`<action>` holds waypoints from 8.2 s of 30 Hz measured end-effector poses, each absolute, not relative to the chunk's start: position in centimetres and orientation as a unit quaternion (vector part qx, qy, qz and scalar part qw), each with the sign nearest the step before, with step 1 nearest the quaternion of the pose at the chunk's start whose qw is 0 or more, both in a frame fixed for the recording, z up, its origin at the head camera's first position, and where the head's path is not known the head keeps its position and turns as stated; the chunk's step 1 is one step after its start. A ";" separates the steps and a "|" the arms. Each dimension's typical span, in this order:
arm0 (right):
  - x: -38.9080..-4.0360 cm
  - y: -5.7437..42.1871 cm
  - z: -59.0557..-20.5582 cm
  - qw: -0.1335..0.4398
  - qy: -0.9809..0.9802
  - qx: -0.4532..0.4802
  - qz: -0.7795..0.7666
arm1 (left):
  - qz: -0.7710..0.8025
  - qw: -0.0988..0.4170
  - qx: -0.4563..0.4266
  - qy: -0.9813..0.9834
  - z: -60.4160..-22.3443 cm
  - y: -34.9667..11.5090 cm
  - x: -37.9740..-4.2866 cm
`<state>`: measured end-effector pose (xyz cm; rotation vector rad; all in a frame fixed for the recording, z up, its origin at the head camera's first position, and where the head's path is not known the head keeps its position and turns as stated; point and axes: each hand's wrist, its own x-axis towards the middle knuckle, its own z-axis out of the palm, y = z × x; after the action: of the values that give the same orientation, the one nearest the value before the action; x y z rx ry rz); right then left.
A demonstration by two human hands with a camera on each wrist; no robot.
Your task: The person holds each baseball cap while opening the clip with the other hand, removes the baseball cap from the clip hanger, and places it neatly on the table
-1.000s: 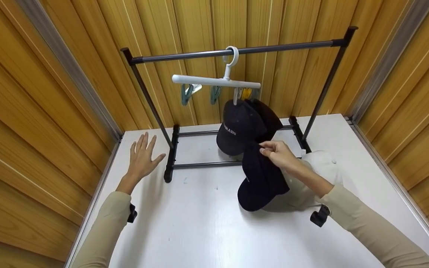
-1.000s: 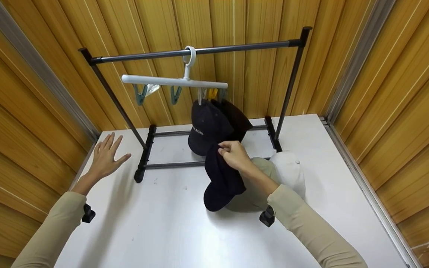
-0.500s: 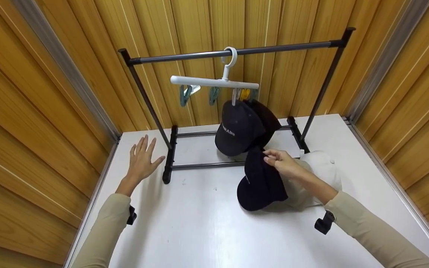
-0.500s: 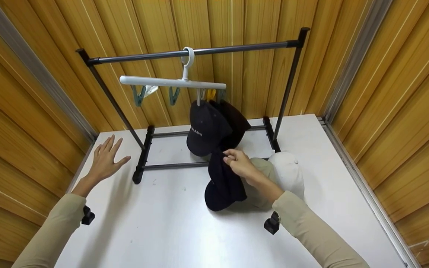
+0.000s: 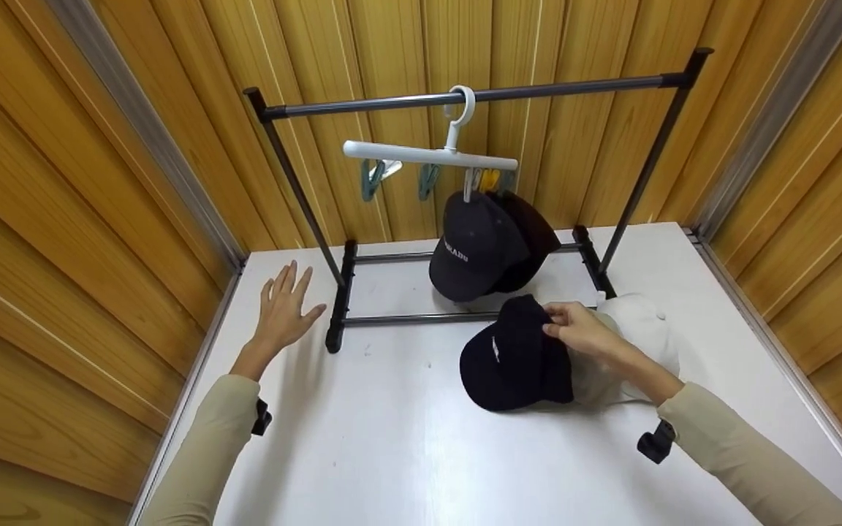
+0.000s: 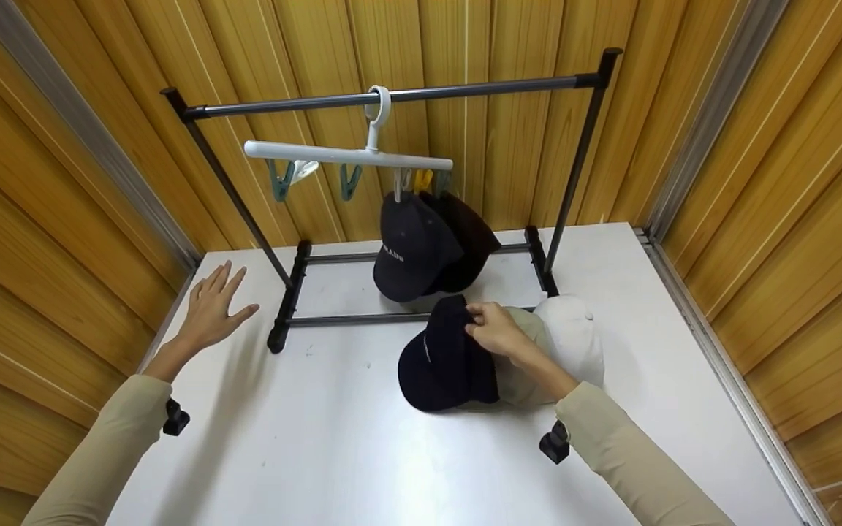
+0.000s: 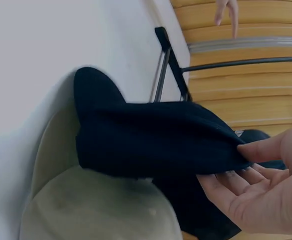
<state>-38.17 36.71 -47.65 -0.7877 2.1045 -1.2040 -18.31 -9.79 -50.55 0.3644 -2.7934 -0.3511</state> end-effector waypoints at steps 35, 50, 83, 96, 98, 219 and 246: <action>-39.5 41.6 -49.8 0.271 0.822 -0.260 -0.428 | -0.136 0.150 0.120 -0.972 -53.3 -9.9 -17.3; -40.3 42.3 -50.1 0.266 0.830 -0.252 -0.421 | -0.136 0.152 0.107 -0.973 -53.4 -9.8 -18.2; -43.7 41.8 -46.2 0.243 0.837 -0.279 -0.403 | -0.092 0.133 0.010 -0.987 -44.6 -2.5 -29.4; -44.8 38.4 -46.5 0.188 0.852 -0.275 -0.403 | -0.088 0.144 -0.043 -0.985 -42.1 1.7 -32.9; -44.8 38.2 -46.3 0.183 0.855 -0.276 -0.400 | -0.086 0.141 -0.048 -0.985 -41.7 2.2 -33.4; -42.5 23.3 -42.2 0.049 0.823 -0.357 -0.439 | -0.808 0.113 0.083 -0.573 -39.7 6.9 -43.2; -40.1 25.6 -40.1 0.169 0.824 -0.294 -0.453 | -0.563 0.110 0.110 -0.811 -40.8 3.5 -37.4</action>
<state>-40.07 25.64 -40.08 -0.8372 2.3428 -1.2886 -37.44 3.46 -40.82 0.3223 -2.3847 -1.6555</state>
